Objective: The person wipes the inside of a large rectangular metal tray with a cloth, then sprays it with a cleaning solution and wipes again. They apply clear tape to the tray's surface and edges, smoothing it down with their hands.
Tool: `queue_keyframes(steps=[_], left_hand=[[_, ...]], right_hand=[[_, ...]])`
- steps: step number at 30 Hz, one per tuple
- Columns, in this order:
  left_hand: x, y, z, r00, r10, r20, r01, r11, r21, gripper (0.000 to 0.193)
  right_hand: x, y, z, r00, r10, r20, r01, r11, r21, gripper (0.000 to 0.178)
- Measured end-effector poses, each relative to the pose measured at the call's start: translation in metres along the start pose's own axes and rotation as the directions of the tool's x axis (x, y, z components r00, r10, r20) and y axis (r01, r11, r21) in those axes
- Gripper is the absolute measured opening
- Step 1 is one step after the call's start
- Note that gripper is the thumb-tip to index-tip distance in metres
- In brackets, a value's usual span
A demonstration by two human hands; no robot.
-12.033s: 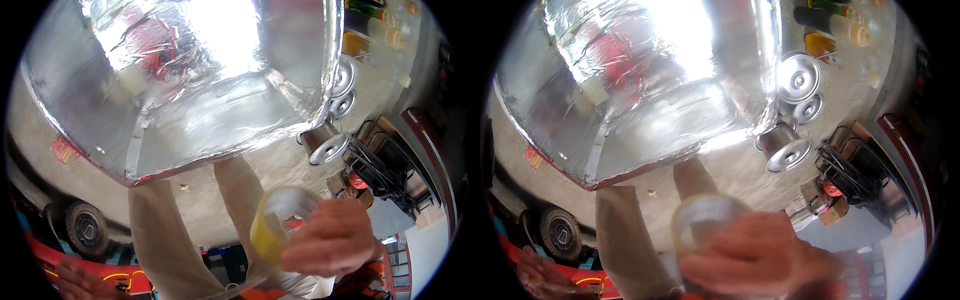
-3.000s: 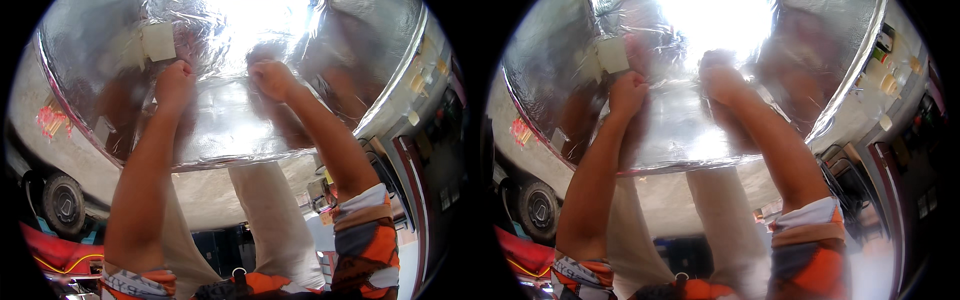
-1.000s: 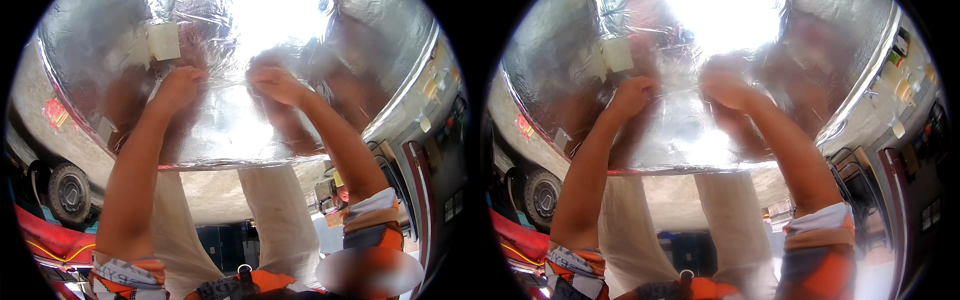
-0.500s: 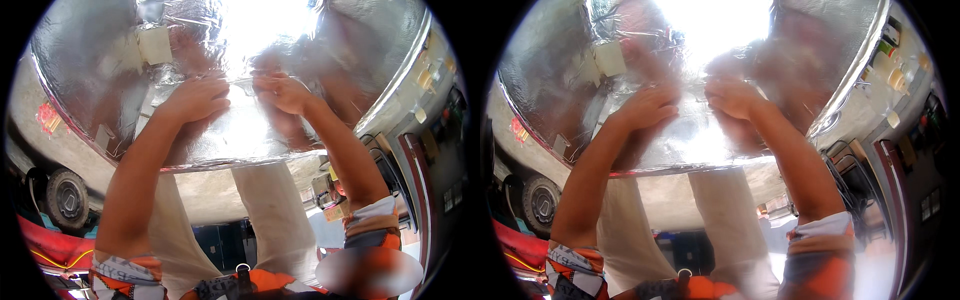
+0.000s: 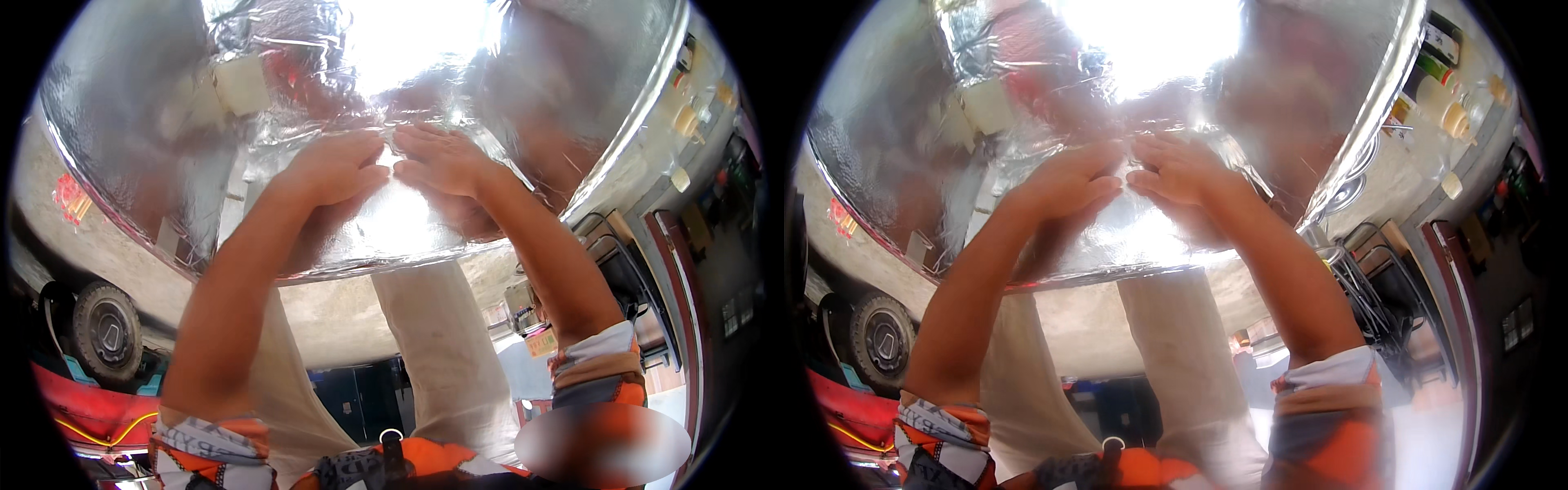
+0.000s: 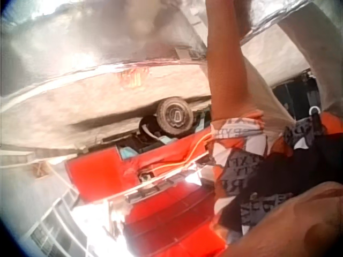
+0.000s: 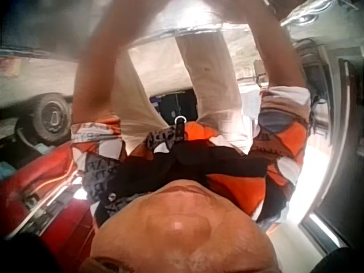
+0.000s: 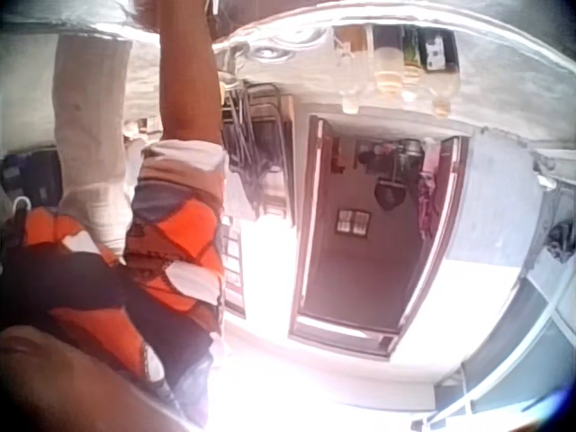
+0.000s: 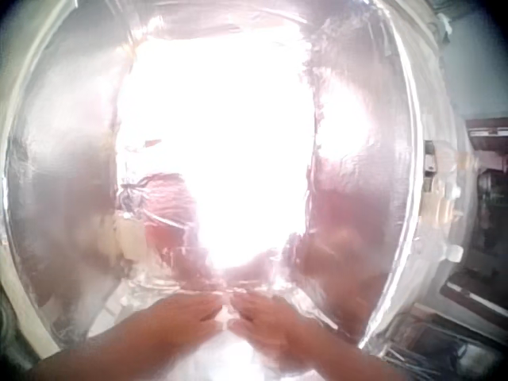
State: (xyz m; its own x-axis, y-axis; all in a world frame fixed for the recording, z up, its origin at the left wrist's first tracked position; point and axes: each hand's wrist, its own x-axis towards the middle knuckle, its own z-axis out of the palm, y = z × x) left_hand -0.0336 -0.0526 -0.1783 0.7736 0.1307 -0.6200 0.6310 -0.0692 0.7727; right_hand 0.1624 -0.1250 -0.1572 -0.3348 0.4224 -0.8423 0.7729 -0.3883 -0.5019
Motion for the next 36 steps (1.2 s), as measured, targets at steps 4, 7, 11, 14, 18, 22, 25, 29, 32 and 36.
queue_keyframes(steps=[4, 7, 11, 14, 18, 22, 25, 29, 32, 36], left_hand=[[-0.015, 0.006, -0.03, 0.981, -0.131, 0.144, 0.119, 0.989, 0.087, 0.031], [-0.014, 0.005, -0.019, 0.993, -0.096, 0.07, 0.094, 0.995, 0.035, 0.032], [-0.004, 0.005, 0.02, 0.988, 0.025, -0.15, -0.027, 1.0, -0.007, 0.036], [-0.013, 0.015, -0.006, 0.978, -0.176, 0.109, 0.175, 0.984, 0.014, 0.041], [-0.049, -0.006, -0.022, 0.961, -0.276, -0.027, 0.274, 0.959, -0.076, 0.038], [-0.055, -0.016, -0.024, 0.945, -0.314, -0.087, 0.322, 0.94, 0.112, 0.026], [-0.037, -0.019, -0.012, 0.938, -0.266, -0.222, 0.29, 0.954, 0.079, 0.021], [-0.007, -0.036, -0.003, 0.939, -0.254, -0.233, 0.186, 0.943, -0.277, 0.02], [-0.026, -0.065, 0.008, 0.836, -0.471, -0.283, 0.215, 0.753, -0.621, 0.018], [-0.045, -0.082, 0.004, 0.502, -0.816, -0.285, 0.397, 0.51, -0.763, 0.019]], right_hand=[[-0.001, -0.005, -0.011, 0.997, 0.05, 0.059, -0.051, 0.999, 0.005, 0.066], [-0.002, -0.01, -0.016, 0.996, 0.067, 0.05, -0.07, 0.996, 0.052, 0.073], [-0.001, -0.014, -0.018, 0.997, 0.066, 0.044, -0.068, 0.996, 0.061, 0.076], [-0.004, -0.014, -0.017, 0.989, 0.125, 0.081, -0.127, 0.992, 0.014, 0.077], [-0.004, -0.014, -0.021, 0.983, 0.151, 0.101, -0.151, 0.988, -0.011, 0.079], [-0.006, -0.014, -0.023, 0.969, 0.232, 0.081, -0.221, 0.967, -0.127, 0.073], [0.008, -0.017, -0.028, 0.991, 0.12, 0.054, -0.115, 0.99, -0.085, 0.058], [0.04, 0.008, 0.01, 0.992, -0.027, -0.124, 0.031, 0.999, 0.026, 0.034], [0.046, 0.023, -0.007, 0.999, -0.045, -0.004, 0.045, 0.998, -0.038, 0.024], [0.026, 0.032, -0.016, 0.982, 0.058, -0.18, -0.041, 0.995, 0.096, 0.022]])
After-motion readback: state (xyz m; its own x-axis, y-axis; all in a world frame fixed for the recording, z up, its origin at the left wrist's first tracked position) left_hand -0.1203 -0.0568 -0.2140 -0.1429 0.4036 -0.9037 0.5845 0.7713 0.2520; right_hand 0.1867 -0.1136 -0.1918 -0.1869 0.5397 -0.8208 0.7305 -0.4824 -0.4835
